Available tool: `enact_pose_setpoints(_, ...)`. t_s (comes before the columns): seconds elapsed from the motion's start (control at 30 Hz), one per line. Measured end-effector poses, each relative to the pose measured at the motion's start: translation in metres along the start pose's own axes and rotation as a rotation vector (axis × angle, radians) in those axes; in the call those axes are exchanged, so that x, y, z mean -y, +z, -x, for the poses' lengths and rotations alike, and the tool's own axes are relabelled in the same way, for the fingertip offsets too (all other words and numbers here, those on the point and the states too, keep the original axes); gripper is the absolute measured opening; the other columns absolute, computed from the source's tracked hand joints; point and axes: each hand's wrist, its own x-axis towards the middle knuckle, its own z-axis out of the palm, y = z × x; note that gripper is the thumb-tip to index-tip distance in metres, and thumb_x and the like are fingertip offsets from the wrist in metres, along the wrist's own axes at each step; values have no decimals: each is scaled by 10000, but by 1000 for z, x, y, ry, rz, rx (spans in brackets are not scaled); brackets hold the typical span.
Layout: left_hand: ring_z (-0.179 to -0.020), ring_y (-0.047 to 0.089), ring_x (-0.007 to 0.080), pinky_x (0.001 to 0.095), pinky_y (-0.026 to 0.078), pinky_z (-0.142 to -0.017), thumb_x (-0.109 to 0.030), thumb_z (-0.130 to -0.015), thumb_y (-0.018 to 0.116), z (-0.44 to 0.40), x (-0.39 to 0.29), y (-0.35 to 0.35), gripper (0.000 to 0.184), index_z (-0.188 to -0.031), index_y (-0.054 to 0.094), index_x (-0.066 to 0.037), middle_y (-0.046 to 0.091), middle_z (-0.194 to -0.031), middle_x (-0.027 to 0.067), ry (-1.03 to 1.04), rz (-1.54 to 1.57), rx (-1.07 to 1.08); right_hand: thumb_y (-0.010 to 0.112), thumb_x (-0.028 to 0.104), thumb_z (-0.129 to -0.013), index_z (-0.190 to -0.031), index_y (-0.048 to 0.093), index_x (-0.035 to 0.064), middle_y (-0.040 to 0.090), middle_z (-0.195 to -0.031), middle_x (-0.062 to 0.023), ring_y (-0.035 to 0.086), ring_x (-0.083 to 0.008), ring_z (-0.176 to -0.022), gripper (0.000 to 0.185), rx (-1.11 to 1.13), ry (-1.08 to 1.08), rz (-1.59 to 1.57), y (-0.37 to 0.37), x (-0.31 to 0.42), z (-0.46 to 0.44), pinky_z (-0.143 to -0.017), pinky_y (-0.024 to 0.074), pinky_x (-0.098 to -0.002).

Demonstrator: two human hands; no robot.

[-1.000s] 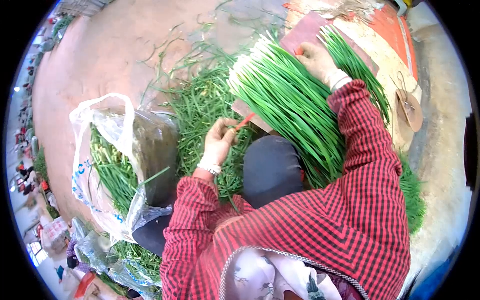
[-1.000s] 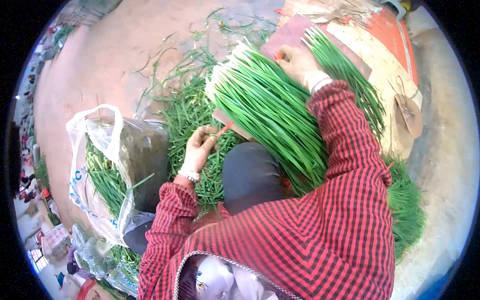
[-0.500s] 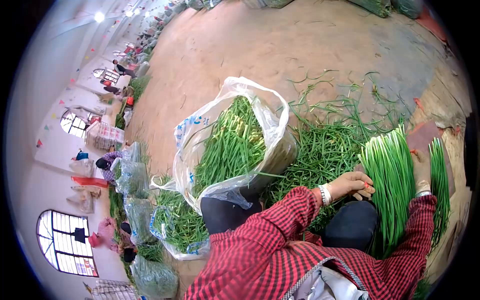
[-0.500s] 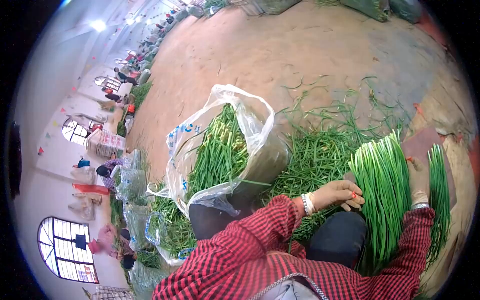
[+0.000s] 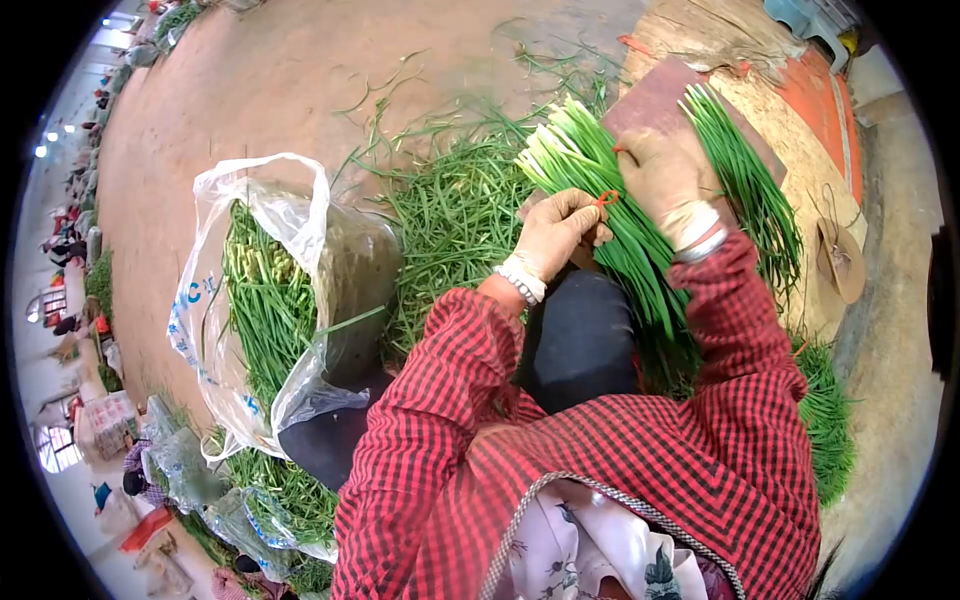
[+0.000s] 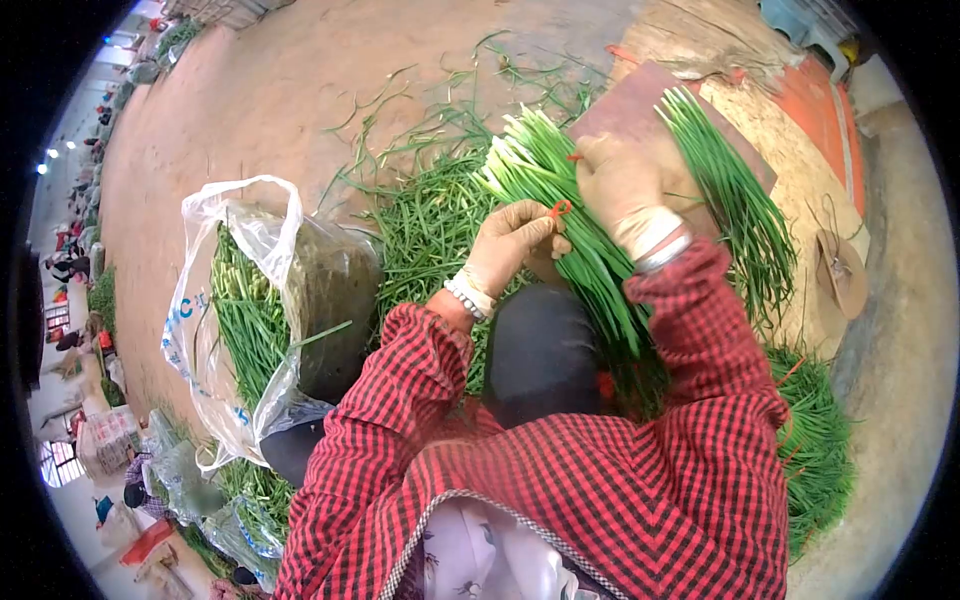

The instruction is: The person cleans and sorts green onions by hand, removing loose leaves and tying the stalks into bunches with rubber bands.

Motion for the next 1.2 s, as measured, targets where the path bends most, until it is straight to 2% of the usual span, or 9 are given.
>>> enact_pose_setpoints(0.17, -754, 657, 136, 255, 526, -692, -101, -941, 561, 21, -11, 9, 116, -933, 614, 2, 661, -803, 59, -25, -71, -48, 600, 197, -855, -1026, 702, 111, 687, -935, -140, 652, -319, -853, 218, 172, 90, 127, -22, 8, -4, -787, 509, -405)
enact_pose_setpoints(0.4, -710, 628, 96, 228, 507, -656, -134, -940, 558, 21, -20, 20, 151, -948, 620, 3, 677, -807, 61, -3, -176, -31, 580, 203, -846, -960, 686, 42, 674, -890, -197, 663, -321, -844, 224, 456, 151, -59, -26, -31, -40, -765, 504, -387)
enact_pose_setpoints(0.47, -699, 628, 109, 239, 504, -648, -131, -939, 558, 17, -20, 27, 149, -932, 615, 6, 671, -790, 63, 65, -242, -59, 569, 198, -848, -951, 674, 36, 666, -870, -202, 662, -331, -836, 219, 401, 167, -91, -3, -29, -28, -734, 499, -391)
enact_pose_setpoints(0.53, -701, 632, 121, 257, 508, -645, -122, -941, 557, 10, -13, 28, 143, -923, 610, 9, 665, -780, 68, 76, -162, -67, 534, 217, -851, -954, 661, 66, 665, -899, -193, 621, -398, -871, 223, 51, 204, -250, 20, -15, -6, -779, 485, -461)
enact_pose_setpoints(0.6, -691, 637, 133, 268, 514, -636, -112, -943, 557, 6, -8, 26, 132, -914, 605, 8, 659, -776, 69, 65, 10, -98, 556, 262, -870, -941, 658, 112, 653, -844, -173, 641, -366, -785, 195, -175, 215, -12, 31, 9, 17, -699, 485, -471)
enact_pose_setpoints(0.77, -650, 634, 145, 264, 521, -610, -97, -943, 550, 19, -14, 19, 124, -930, 617, 7, 677, -738, 94, 33, 53, -154, 578, 267, -853, -972, 709, 149, 674, -900, -156, 651, -347, -810, 212, -33, -16, 173, 6, -4, 1, -750, 505, -447)
enact_pose_setpoints(0.93, -645, 638, 130, 256, 518, -602, -100, -935, 558, 23, -19, 18, 119, -934, 618, 3, 680, -745, 89, 5, 31, -152, 594, 247, -859, -1060, 689, 62, 697, -959, -159, 672, -307, -893, 289, 370, 155, -136, -28, 3, -31, -810, 518, -375)
enact_pose_setpoints(1.07, -659, 648, 127, 251, 523, -614, -115, -936, 560, 23, -18, 18, 131, -947, 613, 4, 681, -746, 85, -2, -24, -126, 587, 244, -877, -1038, 677, 96, 684, -930, -137, 653, -336, -877, 237, 160, 97, 124, 10, 22, 1, -761, 516, -411)
enact_pose_setpoints(1.2, -662, 650, 131, 251, 530, -626, -133, -941, 557, 21, -13, 26, 147, -953, 611, 3, 683, -755, 86, 25, -71, -130, 611, 128, -848, -1000, 669, 103, 670, -861, -108, 647, -313, -766, 165, -198, 29, -160, 28, 23, 35, -680, 506, -386)
